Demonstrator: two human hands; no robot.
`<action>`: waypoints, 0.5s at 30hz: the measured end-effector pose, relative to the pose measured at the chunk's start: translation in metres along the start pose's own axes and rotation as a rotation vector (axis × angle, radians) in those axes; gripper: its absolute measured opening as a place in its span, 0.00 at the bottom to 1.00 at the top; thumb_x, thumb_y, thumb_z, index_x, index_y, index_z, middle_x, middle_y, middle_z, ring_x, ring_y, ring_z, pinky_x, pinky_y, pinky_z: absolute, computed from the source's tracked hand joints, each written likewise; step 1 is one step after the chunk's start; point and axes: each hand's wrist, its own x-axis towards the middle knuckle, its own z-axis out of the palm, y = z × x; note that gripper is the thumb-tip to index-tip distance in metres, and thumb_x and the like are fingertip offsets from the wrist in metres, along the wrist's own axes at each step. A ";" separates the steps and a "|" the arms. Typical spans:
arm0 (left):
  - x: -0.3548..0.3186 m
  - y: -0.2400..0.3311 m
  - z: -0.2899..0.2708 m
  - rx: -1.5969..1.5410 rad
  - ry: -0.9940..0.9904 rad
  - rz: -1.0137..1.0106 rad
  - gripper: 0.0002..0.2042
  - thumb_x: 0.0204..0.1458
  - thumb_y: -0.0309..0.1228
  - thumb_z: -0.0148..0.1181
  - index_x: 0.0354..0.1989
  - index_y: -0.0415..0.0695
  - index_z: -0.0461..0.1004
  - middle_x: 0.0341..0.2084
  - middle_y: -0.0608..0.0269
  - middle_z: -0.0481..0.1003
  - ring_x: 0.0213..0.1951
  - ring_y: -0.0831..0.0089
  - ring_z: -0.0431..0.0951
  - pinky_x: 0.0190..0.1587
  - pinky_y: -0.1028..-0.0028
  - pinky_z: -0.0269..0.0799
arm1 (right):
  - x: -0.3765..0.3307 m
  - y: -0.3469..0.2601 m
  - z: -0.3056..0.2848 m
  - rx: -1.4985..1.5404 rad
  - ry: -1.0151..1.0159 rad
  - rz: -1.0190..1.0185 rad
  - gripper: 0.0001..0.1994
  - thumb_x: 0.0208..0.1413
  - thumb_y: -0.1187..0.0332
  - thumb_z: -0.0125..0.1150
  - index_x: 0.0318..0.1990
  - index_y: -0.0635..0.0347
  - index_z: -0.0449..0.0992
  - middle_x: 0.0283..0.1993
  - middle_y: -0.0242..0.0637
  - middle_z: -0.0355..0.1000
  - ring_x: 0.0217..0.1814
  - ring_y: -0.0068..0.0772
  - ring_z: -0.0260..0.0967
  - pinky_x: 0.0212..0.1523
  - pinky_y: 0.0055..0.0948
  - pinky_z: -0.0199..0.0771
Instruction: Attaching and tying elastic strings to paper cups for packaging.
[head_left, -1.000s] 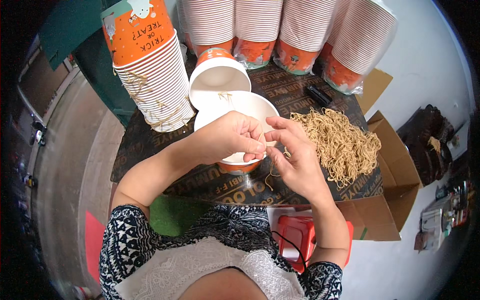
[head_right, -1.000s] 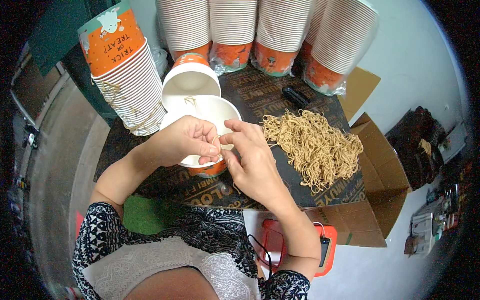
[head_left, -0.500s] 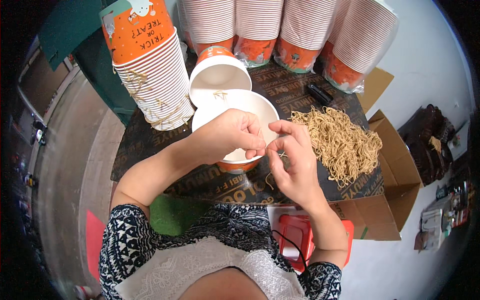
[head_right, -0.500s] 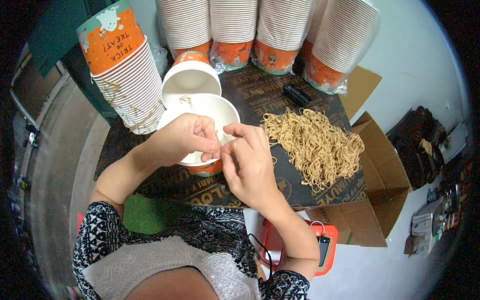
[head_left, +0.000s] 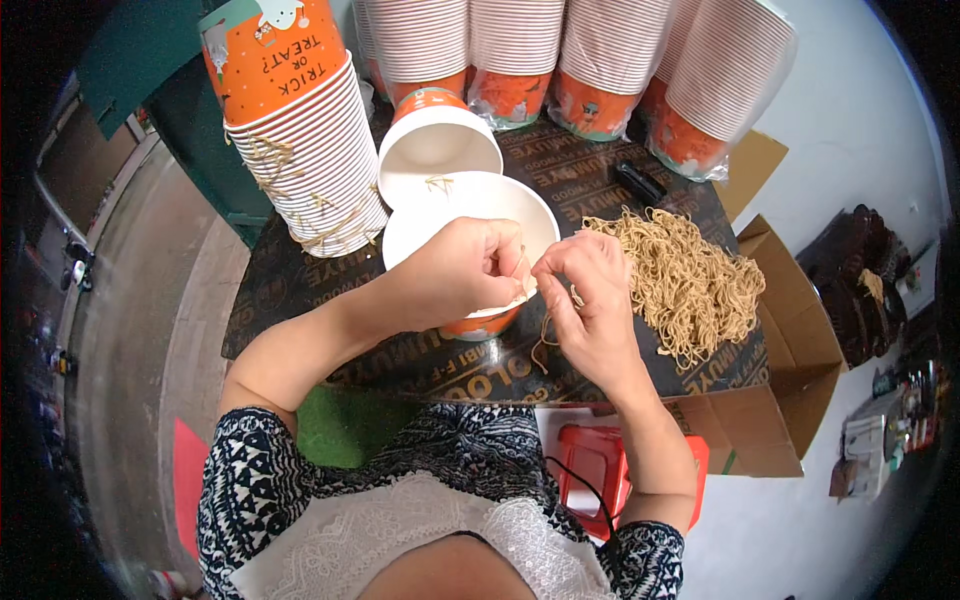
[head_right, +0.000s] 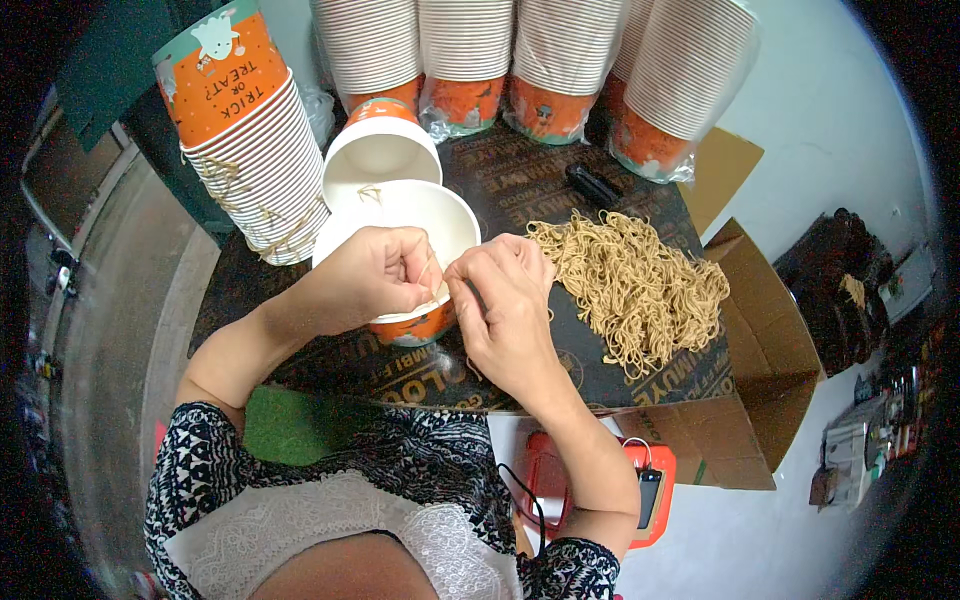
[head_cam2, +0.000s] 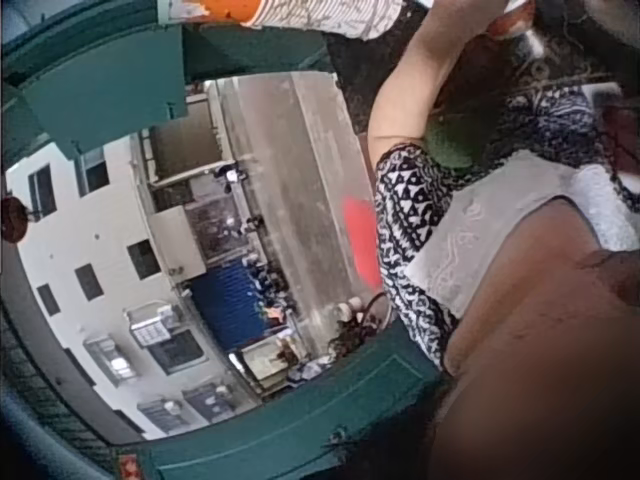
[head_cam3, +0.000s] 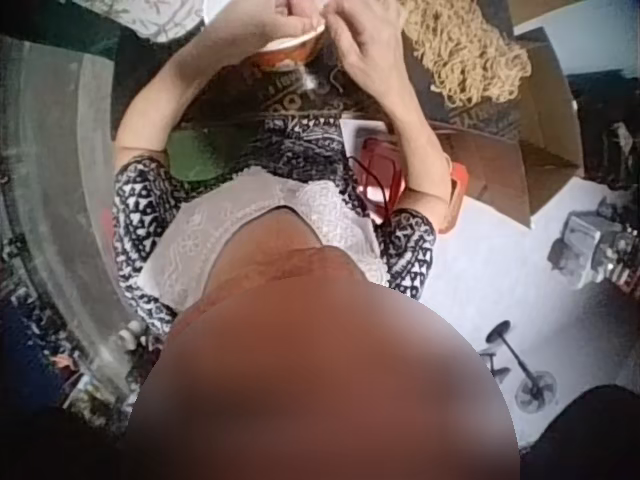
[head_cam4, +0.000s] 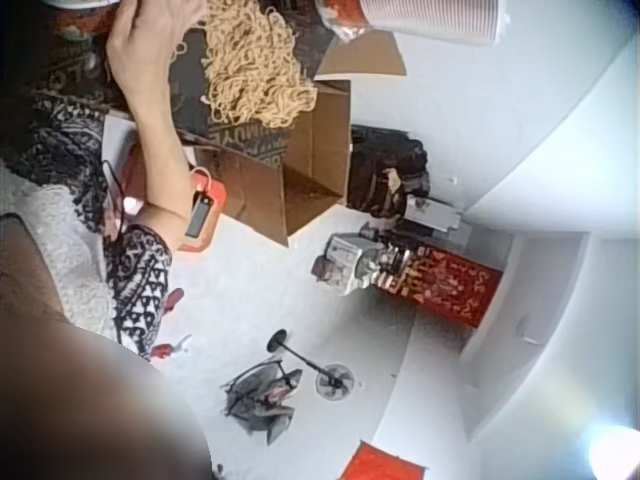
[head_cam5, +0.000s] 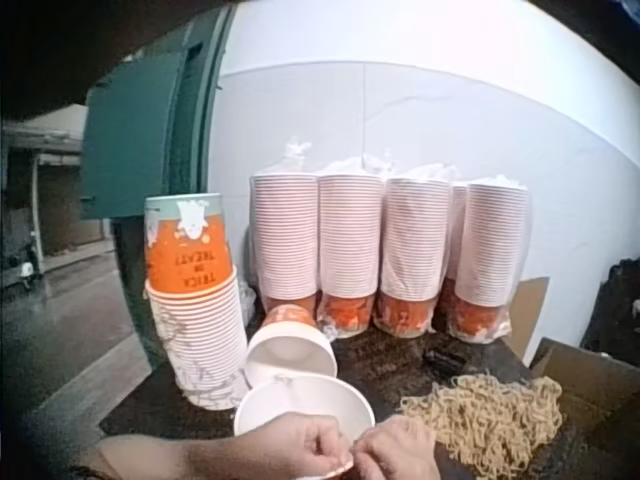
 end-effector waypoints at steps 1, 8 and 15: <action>-0.001 -0.002 0.000 0.058 0.029 -0.001 0.07 0.49 0.16 0.57 0.28 0.41 0.66 0.31 0.64 0.74 0.35 0.79 0.73 0.42 0.78 0.70 | 0.000 0.000 0.000 0.005 -0.012 -0.002 0.05 0.52 0.74 0.61 0.36 0.56 0.75 0.38 0.36 0.70 0.49 0.43 0.63 0.51 0.41 0.56; -0.007 -0.004 0.016 0.653 0.183 0.337 0.08 0.49 0.16 0.58 0.26 0.39 0.63 0.28 0.59 0.72 0.30 0.70 0.74 0.34 0.72 0.70 | 0.001 -0.005 0.003 0.023 0.008 0.032 0.05 0.52 0.75 0.61 0.36 0.58 0.75 0.37 0.37 0.69 0.48 0.43 0.62 0.51 0.40 0.57; -0.005 -0.016 0.018 0.960 0.427 0.577 0.09 0.46 0.16 0.61 0.27 0.39 0.65 0.25 0.55 0.68 0.26 0.56 0.72 0.28 0.65 0.68 | 0.002 -0.007 0.003 0.001 -0.013 0.056 0.06 0.51 0.76 0.61 0.37 0.58 0.79 0.35 0.37 0.68 0.45 0.43 0.61 0.50 0.40 0.57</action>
